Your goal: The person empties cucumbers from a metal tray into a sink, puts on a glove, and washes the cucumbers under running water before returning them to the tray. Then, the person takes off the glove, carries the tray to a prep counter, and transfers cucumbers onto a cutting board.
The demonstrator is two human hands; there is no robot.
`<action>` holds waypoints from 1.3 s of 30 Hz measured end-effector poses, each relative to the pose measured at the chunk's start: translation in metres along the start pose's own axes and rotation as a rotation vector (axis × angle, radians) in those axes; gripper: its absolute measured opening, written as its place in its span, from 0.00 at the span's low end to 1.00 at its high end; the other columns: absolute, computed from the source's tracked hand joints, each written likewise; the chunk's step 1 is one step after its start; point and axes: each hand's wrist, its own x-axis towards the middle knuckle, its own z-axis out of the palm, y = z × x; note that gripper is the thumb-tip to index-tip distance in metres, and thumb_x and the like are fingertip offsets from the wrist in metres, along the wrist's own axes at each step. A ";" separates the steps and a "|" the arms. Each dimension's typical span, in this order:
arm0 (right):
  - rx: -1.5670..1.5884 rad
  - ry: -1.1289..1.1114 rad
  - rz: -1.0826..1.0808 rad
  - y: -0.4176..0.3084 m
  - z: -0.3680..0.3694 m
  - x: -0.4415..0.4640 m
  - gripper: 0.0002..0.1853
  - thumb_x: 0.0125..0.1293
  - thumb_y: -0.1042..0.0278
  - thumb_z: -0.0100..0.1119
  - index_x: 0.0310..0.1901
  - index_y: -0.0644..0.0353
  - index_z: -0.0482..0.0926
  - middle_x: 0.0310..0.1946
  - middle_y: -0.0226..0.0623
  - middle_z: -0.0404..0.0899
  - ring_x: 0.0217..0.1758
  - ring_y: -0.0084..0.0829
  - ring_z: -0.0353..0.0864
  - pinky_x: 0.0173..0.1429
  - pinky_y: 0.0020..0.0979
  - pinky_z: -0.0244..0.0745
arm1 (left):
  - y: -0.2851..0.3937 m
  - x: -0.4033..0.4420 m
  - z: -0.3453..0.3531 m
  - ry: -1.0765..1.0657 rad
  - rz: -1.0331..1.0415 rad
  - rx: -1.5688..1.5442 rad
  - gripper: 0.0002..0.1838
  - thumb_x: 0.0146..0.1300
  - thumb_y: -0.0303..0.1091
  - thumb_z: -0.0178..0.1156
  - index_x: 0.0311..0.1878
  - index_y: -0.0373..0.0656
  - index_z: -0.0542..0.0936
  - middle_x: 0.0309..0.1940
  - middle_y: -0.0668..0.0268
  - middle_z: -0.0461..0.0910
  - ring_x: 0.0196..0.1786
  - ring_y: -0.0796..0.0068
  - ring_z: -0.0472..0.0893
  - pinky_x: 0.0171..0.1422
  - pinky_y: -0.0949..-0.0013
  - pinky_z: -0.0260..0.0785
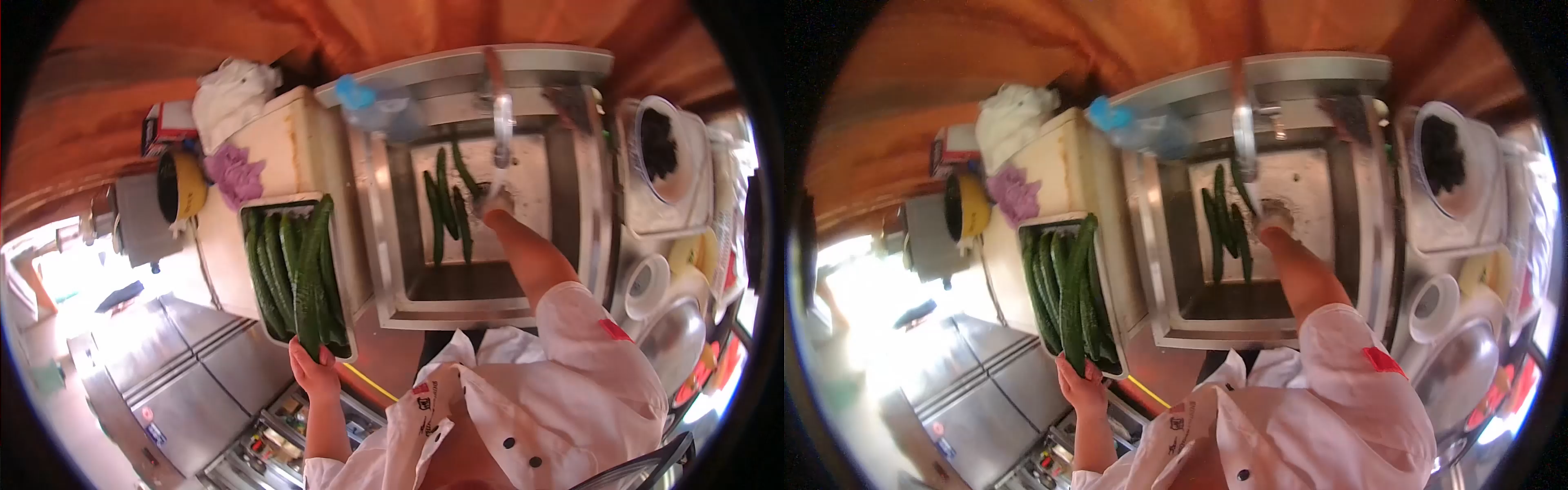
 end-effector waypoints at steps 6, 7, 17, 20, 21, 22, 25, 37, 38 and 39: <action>-0.001 -0.131 0.000 0.039 0.106 0.050 0.29 0.69 0.51 0.60 0.66 0.57 0.71 0.61 0.51 0.78 0.63 0.52 0.79 0.65 0.48 0.76 | -0.018 0.024 -0.034 0.132 -0.013 0.325 0.16 0.79 0.48 0.51 0.53 0.45 0.71 0.29 0.73 0.73 0.28 0.86 0.69 0.29 0.80 0.57; -0.290 -0.201 -0.193 0.031 0.086 0.034 0.30 0.69 0.54 0.60 0.68 0.58 0.69 0.61 0.51 0.78 0.63 0.52 0.79 0.66 0.48 0.75 | -0.021 0.025 -0.040 0.061 0.075 0.560 0.16 0.78 0.48 0.52 0.52 0.44 0.71 0.30 0.73 0.73 0.28 0.86 0.69 0.30 0.81 0.58; 1.203 -0.451 0.212 0.004 0.030 -0.033 0.10 0.74 0.58 0.60 0.41 0.53 0.74 0.24 0.25 0.69 0.16 0.21 0.60 0.19 0.31 0.58 | -0.013 0.049 -0.058 0.141 0.057 0.179 0.13 0.80 0.47 0.50 0.43 0.49 0.70 0.26 0.75 0.66 0.26 0.87 0.63 0.27 0.79 0.51; 1.201 -0.522 0.319 -0.006 0.008 -0.030 0.17 0.73 0.46 0.58 0.35 0.50 0.73 0.17 0.24 0.63 0.14 0.23 0.57 0.18 0.34 0.51 | -0.020 0.065 -0.077 0.171 0.106 0.277 0.14 0.80 0.48 0.50 0.39 0.50 0.69 0.25 0.75 0.65 0.27 0.86 0.64 0.29 0.77 0.54; 1.203 -0.516 0.306 -0.013 -0.006 -0.033 0.17 0.73 0.46 0.58 0.35 0.50 0.73 0.17 0.24 0.63 0.14 0.23 0.57 0.18 0.34 0.51 | -0.026 0.071 -0.087 0.178 0.134 0.350 0.15 0.80 0.48 0.50 0.40 0.48 0.70 0.25 0.74 0.66 0.28 0.84 0.66 0.30 0.75 0.58; 1.170 -0.522 0.363 -0.024 -0.029 -0.041 0.22 0.73 0.39 0.55 0.30 0.48 0.71 0.17 0.23 0.63 0.13 0.23 0.55 0.18 0.31 0.48 | -0.029 0.077 -0.093 0.179 0.141 0.341 0.15 0.80 0.48 0.50 0.40 0.48 0.70 0.25 0.74 0.66 0.28 0.84 0.66 0.30 0.75 0.58; 1.154 -0.548 0.428 -0.034 -0.058 -0.049 0.30 0.70 0.28 0.50 0.25 0.47 0.70 0.17 0.23 0.64 0.13 0.24 0.54 0.20 0.28 0.49 | -0.026 0.081 -0.094 0.236 0.249 0.812 0.17 0.77 0.49 0.54 0.46 0.42 0.74 0.33 0.64 0.74 0.36 0.69 0.75 0.39 0.64 0.69; 1.599 -0.530 0.329 -0.053 -0.078 -0.087 0.32 0.66 0.28 0.59 0.53 0.52 0.80 0.53 0.32 0.79 0.57 0.37 0.73 0.69 0.43 0.68 | -0.014 0.049 0.151 -0.522 0.605 0.868 0.23 0.70 0.41 0.59 0.62 0.35 0.72 0.53 0.46 0.77 0.56 0.42 0.78 0.59 0.46 0.72; 1.629 -0.565 0.308 -0.058 -0.089 -0.096 0.32 0.67 0.30 0.58 0.55 0.52 0.80 0.53 0.32 0.80 0.58 0.36 0.75 0.68 0.42 0.68 | -0.037 0.054 0.184 -0.582 0.560 0.884 0.26 0.72 0.43 0.57 0.64 0.35 0.70 0.58 0.45 0.76 0.58 0.44 0.78 0.60 0.49 0.72; 1.657 -0.599 0.288 -0.060 -0.095 -0.102 0.32 0.69 0.31 0.57 0.57 0.53 0.79 0.53 0.32 0.81 0.58 0.36 0.76 0.67 0.40 0.68 | -0.063 0.061 0.215 -0.645 0.514 0.898 0.28 0.74 0.46 0.55 0.67 0.35 0.67 0.62 0.44 0.74 0.60 0.46 0.79 0.61 0.51 0.72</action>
